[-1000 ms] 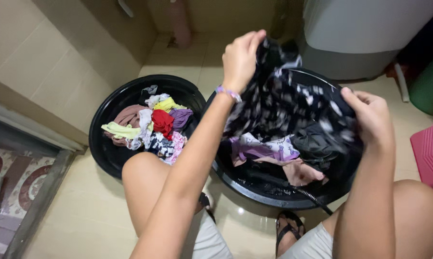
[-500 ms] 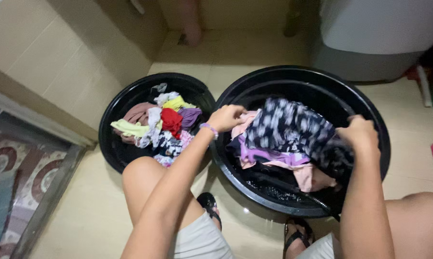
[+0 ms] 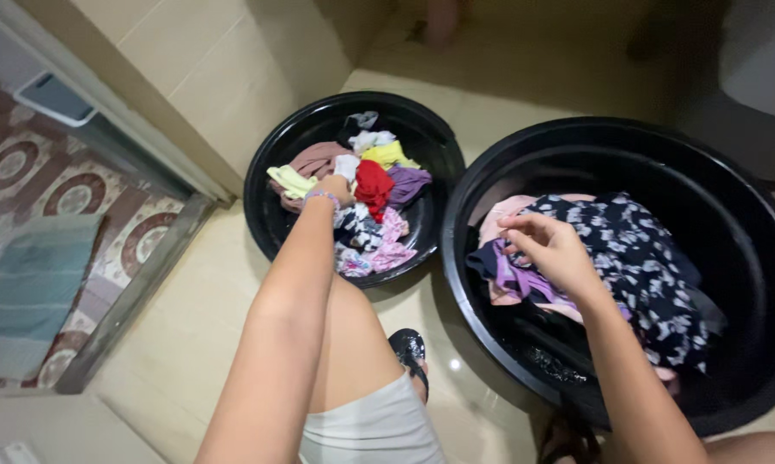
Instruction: The person sits on the floor between two basins, rinses a cloth, and then transfers various garments from a basin of soapy water to a basin of clean water. The person handles each item individually, submerging and agitating them in the rinse water.
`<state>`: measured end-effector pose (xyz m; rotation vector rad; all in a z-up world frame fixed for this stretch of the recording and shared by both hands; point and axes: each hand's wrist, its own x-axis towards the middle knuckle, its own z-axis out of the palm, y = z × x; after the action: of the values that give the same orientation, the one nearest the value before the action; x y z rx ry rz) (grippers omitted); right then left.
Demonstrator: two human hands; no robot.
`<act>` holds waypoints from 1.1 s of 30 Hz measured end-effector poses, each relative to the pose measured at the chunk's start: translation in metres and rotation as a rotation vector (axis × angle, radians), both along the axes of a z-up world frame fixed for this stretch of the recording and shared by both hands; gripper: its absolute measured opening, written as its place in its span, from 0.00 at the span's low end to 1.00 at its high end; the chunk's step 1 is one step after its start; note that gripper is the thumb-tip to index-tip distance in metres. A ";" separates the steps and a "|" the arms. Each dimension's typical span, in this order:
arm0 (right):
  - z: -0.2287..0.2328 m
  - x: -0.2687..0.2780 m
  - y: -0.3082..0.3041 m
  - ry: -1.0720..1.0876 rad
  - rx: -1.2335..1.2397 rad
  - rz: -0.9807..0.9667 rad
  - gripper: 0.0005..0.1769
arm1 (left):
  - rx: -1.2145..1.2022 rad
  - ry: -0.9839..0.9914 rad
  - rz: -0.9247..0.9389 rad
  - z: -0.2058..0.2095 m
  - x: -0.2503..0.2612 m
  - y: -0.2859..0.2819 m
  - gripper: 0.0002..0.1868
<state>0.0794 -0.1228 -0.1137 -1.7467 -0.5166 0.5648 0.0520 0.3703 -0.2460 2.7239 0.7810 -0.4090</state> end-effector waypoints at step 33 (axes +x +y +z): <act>-0.042 -0.013 0.024 0.181 0.015 0.030 0.14 | -0.107 -1.194 0.744 -0.083 0.069 -0.040 0.15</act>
<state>0.0665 -0.0983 -0.1555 -1.6572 -0.4192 0.7309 0.1214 0.3302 -0.3292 1.8035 1.1525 1.1499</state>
